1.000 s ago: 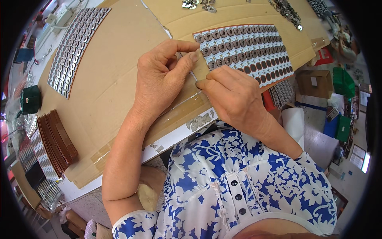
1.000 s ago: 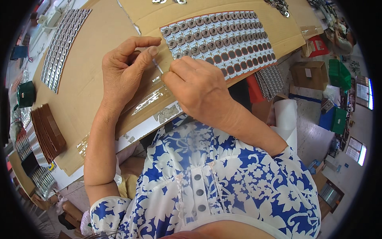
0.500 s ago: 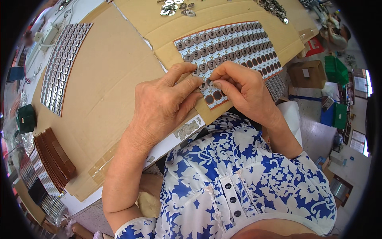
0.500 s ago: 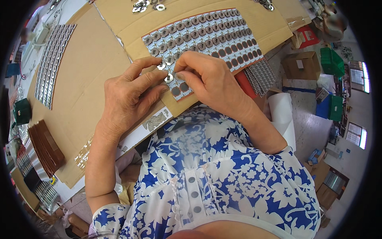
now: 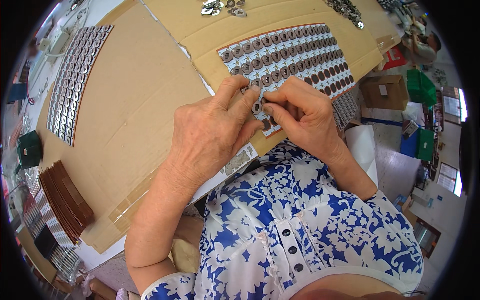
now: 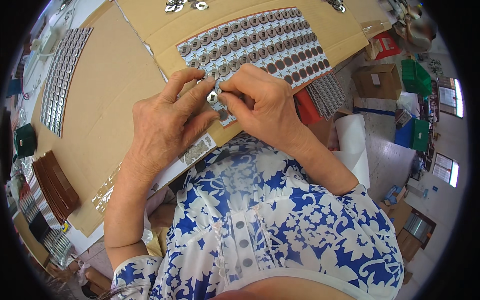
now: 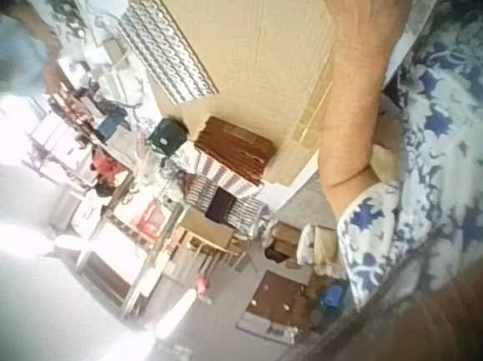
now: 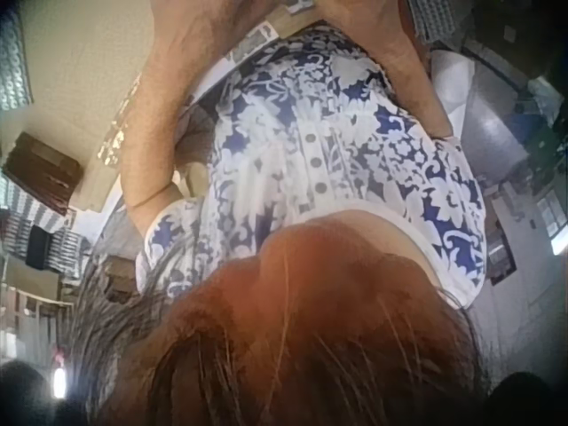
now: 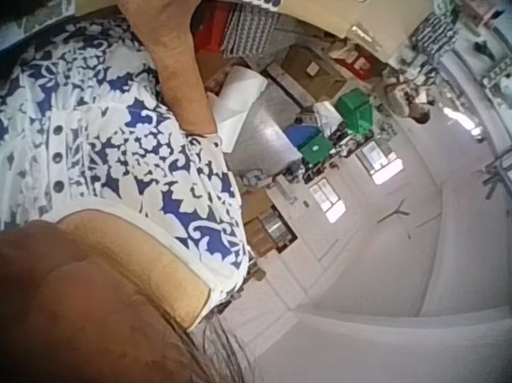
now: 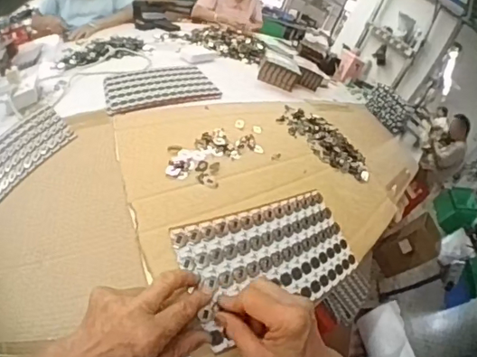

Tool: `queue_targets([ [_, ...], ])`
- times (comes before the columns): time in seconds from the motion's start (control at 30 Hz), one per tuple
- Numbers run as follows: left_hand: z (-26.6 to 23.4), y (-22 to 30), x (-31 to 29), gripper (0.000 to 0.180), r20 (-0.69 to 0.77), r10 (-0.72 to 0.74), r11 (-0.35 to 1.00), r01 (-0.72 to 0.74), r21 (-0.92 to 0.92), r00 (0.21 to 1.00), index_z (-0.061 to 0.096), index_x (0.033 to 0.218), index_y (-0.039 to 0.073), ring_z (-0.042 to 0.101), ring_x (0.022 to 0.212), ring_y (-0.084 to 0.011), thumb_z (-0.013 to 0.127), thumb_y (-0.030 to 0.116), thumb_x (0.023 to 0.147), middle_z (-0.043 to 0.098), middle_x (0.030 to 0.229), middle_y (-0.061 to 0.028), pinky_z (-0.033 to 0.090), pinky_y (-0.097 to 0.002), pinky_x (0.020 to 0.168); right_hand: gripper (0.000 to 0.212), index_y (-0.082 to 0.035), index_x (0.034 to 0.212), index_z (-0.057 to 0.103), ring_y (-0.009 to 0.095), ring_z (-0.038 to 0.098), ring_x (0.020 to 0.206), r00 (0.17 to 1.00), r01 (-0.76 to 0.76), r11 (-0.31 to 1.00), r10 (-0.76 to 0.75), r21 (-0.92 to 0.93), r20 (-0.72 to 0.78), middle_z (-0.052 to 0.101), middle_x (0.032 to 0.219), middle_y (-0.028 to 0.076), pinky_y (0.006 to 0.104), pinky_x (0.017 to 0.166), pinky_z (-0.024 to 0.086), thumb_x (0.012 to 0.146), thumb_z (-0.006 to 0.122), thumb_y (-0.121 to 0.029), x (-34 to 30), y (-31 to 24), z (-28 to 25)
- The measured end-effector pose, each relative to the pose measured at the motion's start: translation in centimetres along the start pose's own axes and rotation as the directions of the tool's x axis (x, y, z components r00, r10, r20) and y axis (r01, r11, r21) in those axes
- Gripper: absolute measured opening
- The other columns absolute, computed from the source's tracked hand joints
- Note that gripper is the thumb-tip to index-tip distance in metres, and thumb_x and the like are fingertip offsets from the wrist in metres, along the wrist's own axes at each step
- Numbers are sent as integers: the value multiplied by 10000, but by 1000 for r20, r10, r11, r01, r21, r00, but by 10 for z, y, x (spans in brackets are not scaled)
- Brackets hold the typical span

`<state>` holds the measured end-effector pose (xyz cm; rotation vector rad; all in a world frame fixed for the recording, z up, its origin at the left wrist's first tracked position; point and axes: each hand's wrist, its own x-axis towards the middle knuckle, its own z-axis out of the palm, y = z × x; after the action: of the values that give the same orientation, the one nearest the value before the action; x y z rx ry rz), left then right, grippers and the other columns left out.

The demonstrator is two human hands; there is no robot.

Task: The person inserts small metal parts into a sorting tray by hand.

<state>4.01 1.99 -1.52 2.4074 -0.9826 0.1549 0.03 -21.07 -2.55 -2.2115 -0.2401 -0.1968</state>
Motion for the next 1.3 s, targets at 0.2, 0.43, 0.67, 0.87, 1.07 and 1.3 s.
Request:
queue_targets([
  [0.2, -2, -9, -7, 502, -12, -38, 995, 37, -89, 999, 762, 1399, 118, 807, 827, -204, 898, 304, 953, 740, 1398, -54, 601, -361, 665, 245, 1, 1185, 718, 324, 730, 761, 968, 239, 924, -250, -298, 1, 681, 912, 135, 408, 648, 550, 953, 797, 10, -7, -7, 17],
  [0.43, -28, -47, -2, 878, 378, -188, -668, 164, -726, 906, 582, 1585, -96, 778, 1234, -297, 539, 667, 1152, 613, 1610, -259, 603, -340, 749, 243, -3, 1147, 768, 151, 654, 649, 965, 220, 968, -198, 122, -170, 686, 885, 74, 292, 565, 486, 929, 810, 97, 14, -27, 4],
  [0.67, -35, -30, 4, 1224, 345, -243, -821, -3, -571, 907, 285, 1700, -191, 320, 1678, -520, 550, 818, 1061, 313, 1764, -423, 438, -579, 1328, 196, -21, 1098, 771, 143, 662, 662, 924, 339, 927, -296, 159, -241, 703, 909, 79, 272, 578, 509, 944, 795, 98, 33, -45, 29],
  [0.87, -34, -17, 7, 1239, 325, -262, -760, 13, -650, 909, 277, 1716, -170, 238, 1713, -508, 526, 847, 1053, 310, 1770, -416, 314, -602, 1390, 359, 9, 1186, 816, 286, 768, 894, 812, 555, 832, -544, -10, -212, 771, 1049, 126, 360, 744, 614, 836, 878, 57, 40, -52, 32],
  [1.07, -23, -21, 2, 988, 239, -87, -768, 88, -635, 967, 437, 1680, -101, 581, 1521, -364, 530, 716, 1133, 539, 1662, -318, 507, -482, 1243, 136, -54, 1128, 779, 175, 762, 831, 909, 415, 889, -395, 194, -133, 752, 964, 74, 338, 679, 586, 993, 790, -46, 38, -33, 25],
  [1.3, -17, -3, -9, 470, -81, -70, 886, 25, -464, 994, 726, 1404, -7, 768, 1179, -370, 813, 39, 945, 772, 1303, -177, 611, -422, 1030, 198, 13, 1279, 784, 39, 701, 782, 950, -312, 622, 190, 718, 248, 713, 923, 4, 192, 645, 563, 1136, 665, -55, 19, -12, -39],
])
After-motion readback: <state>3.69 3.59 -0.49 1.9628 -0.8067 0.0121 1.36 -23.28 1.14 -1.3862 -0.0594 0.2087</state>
